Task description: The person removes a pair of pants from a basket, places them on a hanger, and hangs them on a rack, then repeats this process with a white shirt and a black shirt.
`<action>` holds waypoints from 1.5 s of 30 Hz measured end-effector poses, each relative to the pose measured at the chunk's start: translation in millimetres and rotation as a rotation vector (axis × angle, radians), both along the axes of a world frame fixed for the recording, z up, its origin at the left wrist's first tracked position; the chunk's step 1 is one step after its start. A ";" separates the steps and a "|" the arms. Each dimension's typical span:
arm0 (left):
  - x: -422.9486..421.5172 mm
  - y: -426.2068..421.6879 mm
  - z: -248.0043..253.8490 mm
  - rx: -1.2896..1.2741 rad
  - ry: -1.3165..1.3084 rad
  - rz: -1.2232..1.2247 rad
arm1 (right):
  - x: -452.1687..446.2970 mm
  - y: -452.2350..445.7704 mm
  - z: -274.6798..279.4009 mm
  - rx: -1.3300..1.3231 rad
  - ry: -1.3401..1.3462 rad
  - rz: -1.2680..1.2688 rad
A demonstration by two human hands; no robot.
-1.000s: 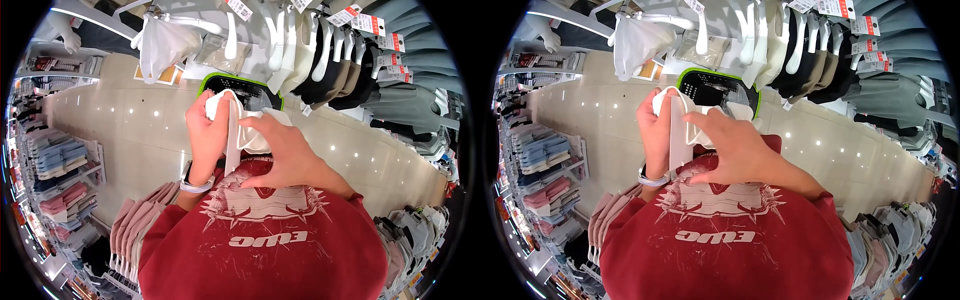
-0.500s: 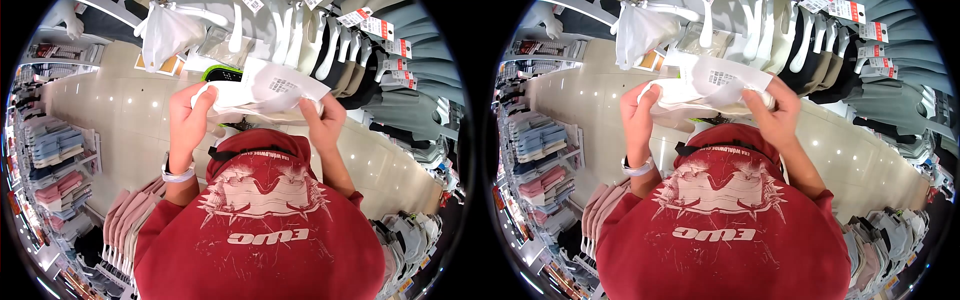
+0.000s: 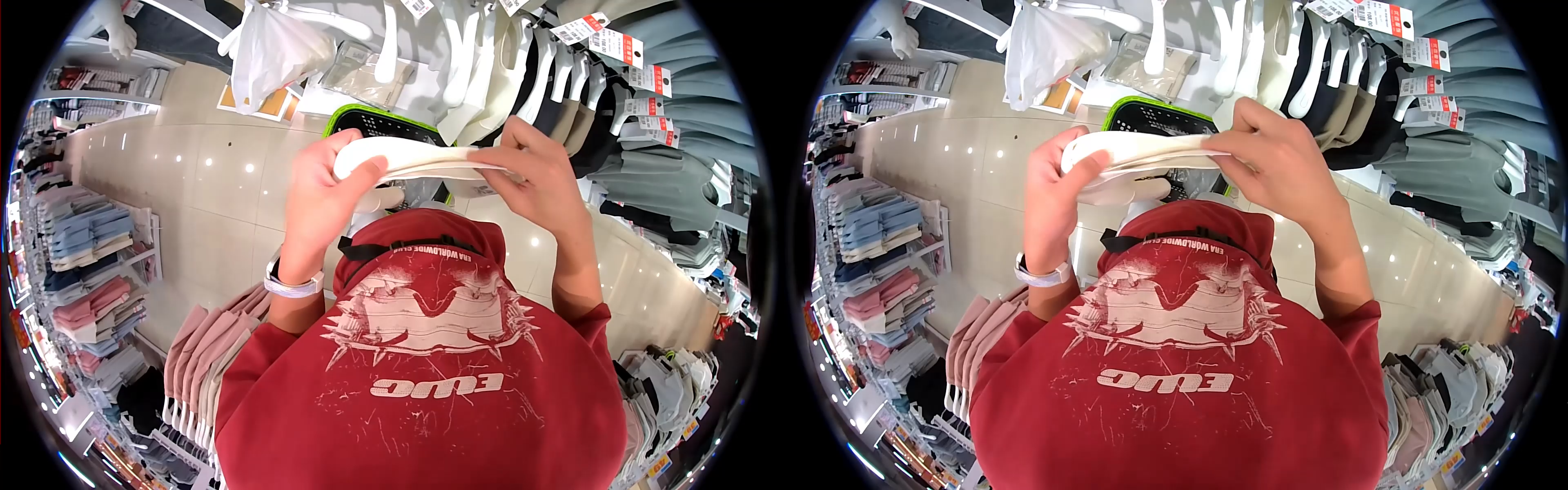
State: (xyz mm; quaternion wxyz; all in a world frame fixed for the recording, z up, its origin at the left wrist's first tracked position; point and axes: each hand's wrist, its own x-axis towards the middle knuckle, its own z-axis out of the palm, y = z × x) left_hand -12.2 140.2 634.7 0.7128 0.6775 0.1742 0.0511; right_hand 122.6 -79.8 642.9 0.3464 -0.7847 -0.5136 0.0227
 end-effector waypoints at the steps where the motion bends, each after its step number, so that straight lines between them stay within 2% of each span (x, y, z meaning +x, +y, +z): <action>1: -0.1 -2.8 1.1 0.000 -0.001 0.001 | -1.5 2.7 1.3 0.000 -0.001 0.001; 4: 3.5 -15.8 4.8 0.114 -0.054 0.040 | -5.0 11.6 4.6 -0.081 -0.056 -0.003; 6: 4.7 -19.5 4.7 0.204 -0.034 0.093 | -7.7 15.5 5.5 -0.235 -0.110 -0.022; 10: 5.1 -15.1 1.6 0.279 0.017 0.125 | -7.9 20.8 9.4 -0.200 -0.051 0.020; 12: 5.1 -11.9 -0.3 0.409 0.022 0.147 | -6.2 19.5 10.9 -0.101 0.132 0.155; 13: 3.8 -11.3 0.6 0.407 0.023 0.150 | -5.2 17.6 8.5 -0.103 0.133 0.158; 15: 0.0 -9.7 4.8 0.290 0.004 0.084 | -2.6 13.8 0.5 -0.109 0.002 0.150; 19: -2.1 -9.9 8.5 0.326 0.035 0.065 | 2.0 16.5 -1.5 -0.166 -0.090 0.120; 21: 3.1 -19.0 12.6 0.255 0.046 0.076 | -2.9 27.2 1.4 -0.419 -0.167 0.214; 22: 4.7 -22.7 11.1 0.255 0.047 0.070 | -5.3 32.6 1.7 -0.419 -0.165 0.209; 24: 8.7 -27.0 4.9 0.494 0.060 0.083 | -4.2 42.0 1.6 -0.405 -0.159 0.184; 25: 9.3 -23.0 0.0 0.495 0.056 0.078 | 0.0 41.4 2.3 -0.405 -0.161 0.179; 27: 6.4 -5.2 -8.6 0.734 -0.058 0.143 | 10.6 35.6 4.1 -0.239 0.179 0.085; 28: 3.6 4.6 -7.7 0.671 -0.001 0.133 | 15.8 29.9 3.8 -0.139 0.248 0.049; 29: 0.8 11.9 -7.0 0.670 -0.002 0.140 | 23.0 23.0 0.2 -0.140 0.245 0.054; 31: -6.5 22.0 -5.7 0.492 0.051 0.133 | 35.2 11.1 -9.0 -0.156 0.340 -0.019; 32: -8.6 24.4 -4.3 0.533 0.093 0.112 | 34.0 8.2 -7.4 -0.158 0.567 -0.042; 33: -9.1 25.1 -4.0 0.531 0.094 0.117 | 33.6 8.2 -8.4 -0.161 0.567 -0.037; 36: -8.3 26.7 -1.5 0.543 0.074 0.101 | 29.7 9.9 -16.8 0.155 0.614 -0.166; 39: -8.7 35.0 0.8 0.661 0.018 0.020 | 28.0 10.0 -19.2 0.196 0.721 -0.184; 40: -9.8 40.8 -2.5 0.740 0.008 0.020 | 28.5 7.7 -18.3 0.141 0.429 -0.156; 41: -9.5 44.8 -5.2 0.819 -0.002 0.020 | 30.4 6.0 -15.6 0.146 0.421 -0.156; 43: -10.3 45.7 -7.7 0.839 -0.037 0.046 | 31.8 2.7 -11.3 0.052 0.140 -0.279; 45: -9.9 45.3 -7.5 0.850 -0.068 0.068 | 28.7 3.1 -11.0 0.089 0.101 -0.316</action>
